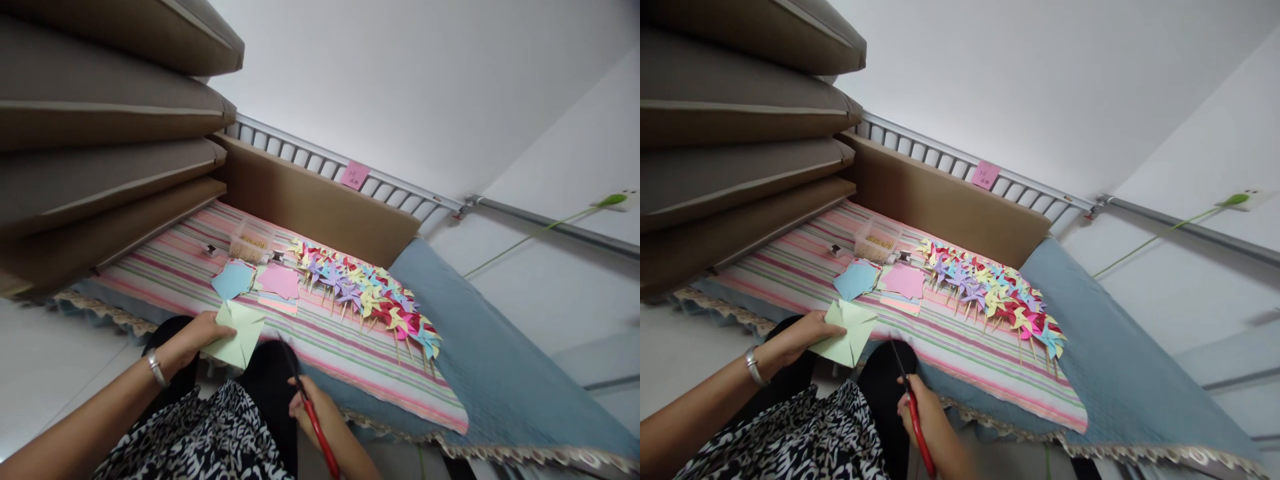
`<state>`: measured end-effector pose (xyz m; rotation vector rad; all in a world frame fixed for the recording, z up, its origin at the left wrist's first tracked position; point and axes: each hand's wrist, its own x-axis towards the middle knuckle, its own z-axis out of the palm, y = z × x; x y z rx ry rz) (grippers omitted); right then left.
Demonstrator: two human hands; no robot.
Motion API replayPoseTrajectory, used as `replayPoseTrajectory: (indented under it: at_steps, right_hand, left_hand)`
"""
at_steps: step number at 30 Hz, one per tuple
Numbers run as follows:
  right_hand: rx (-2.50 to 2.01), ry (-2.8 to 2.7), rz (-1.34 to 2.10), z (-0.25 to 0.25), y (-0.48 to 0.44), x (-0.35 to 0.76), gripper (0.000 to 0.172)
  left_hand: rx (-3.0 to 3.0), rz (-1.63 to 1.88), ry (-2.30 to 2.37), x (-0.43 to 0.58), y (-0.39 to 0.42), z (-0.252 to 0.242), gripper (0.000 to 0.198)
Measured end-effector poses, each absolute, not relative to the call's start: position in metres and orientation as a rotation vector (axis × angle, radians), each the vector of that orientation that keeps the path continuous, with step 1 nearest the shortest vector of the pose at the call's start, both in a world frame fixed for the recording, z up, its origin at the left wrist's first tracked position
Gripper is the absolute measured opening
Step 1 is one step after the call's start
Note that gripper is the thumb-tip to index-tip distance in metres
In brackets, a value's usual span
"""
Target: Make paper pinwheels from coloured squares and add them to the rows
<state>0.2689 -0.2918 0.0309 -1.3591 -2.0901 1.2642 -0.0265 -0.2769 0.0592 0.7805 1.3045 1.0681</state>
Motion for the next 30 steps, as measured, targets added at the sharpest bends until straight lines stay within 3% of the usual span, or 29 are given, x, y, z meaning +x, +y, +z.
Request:
replayPoseTrajectory:
  at_steps: [5,12,24,30]
  right_hand:
    - [-1.274,-1.882,1.165,0.043,-0.272,0.252,0.046]
    - [-1.053,-1.761,1.33,0.057,-0.262,0.193,0.035]
    - [-1.076,-1.428,1.154,0.041,-0.26,0.179,0.034]
    - [-1.128,-1.443,1.204,0.039,-0.267,0.174,0.038]
  left_hand:
    - [0.894,0.885,1.192,-0.006,-0.284,0.058,0.02]
    - [0.937,0.787,1.122,0.009,-0.287,0.058,0.023]
    - [0.483,1.165,0.824,0.022,-0.291,0.042,0.032]
    - [0.478,1.276,0.98,0.024,-0.288,0.042,0.036]
